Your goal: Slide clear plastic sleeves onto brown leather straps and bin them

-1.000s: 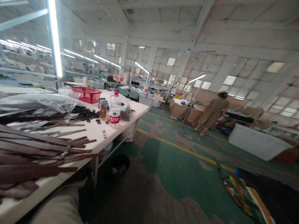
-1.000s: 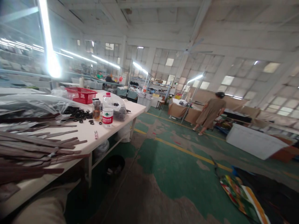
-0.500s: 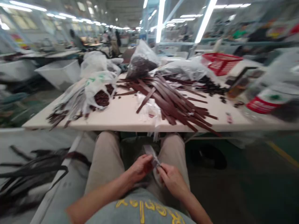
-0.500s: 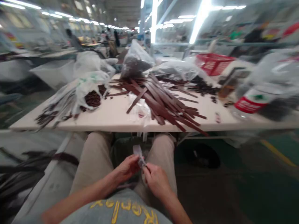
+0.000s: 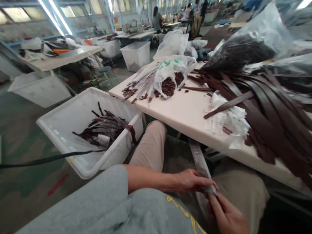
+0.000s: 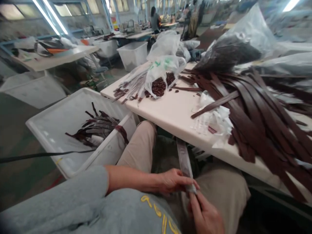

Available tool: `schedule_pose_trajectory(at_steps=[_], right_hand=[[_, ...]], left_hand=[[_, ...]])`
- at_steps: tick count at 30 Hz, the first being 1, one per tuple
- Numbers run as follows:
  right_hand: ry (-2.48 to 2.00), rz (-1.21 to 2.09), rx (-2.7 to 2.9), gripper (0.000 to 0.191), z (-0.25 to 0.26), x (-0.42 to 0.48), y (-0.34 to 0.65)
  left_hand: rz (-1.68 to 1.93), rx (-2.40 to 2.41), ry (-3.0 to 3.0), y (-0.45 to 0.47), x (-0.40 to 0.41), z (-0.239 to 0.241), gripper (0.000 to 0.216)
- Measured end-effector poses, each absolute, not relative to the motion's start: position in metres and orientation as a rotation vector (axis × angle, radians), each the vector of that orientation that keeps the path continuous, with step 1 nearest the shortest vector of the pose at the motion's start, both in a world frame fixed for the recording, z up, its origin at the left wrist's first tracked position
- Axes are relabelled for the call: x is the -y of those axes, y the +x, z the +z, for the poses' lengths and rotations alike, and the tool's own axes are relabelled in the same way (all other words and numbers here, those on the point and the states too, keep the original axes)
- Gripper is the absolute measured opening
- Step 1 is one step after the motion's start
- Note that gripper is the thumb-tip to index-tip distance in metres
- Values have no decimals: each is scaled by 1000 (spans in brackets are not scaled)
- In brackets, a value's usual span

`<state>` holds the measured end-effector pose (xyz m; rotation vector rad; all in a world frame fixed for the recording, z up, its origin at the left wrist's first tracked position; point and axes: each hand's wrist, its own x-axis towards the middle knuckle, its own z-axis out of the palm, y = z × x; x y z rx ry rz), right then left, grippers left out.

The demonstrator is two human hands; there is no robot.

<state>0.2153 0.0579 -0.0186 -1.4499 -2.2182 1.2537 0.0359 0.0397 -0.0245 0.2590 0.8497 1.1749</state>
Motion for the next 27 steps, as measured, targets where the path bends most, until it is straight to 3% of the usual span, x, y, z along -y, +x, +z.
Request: schedule_pose_trajectory(at_steps=[5,9,17,23,27], right_hand=[[-1305,1290,2257,47,0,-57,198],[-1382,1337,2285,47,0,-44,208],[-1368,1232,2257,40,6,-53,189],[-1350,1089,2436,43,2,-48,213],[-1434,1055,2413,43,2,-41,218]], left_hand=[[1273,-769,76,17,-48,-20,35],[1442,-854,-184,-4,-67,-22,22],[1229,-839,327,24,-36,-26,27],[1425,-875,-241,-5,-57,-19,20],[1432,-931,-88,2,-52,-22,17]])
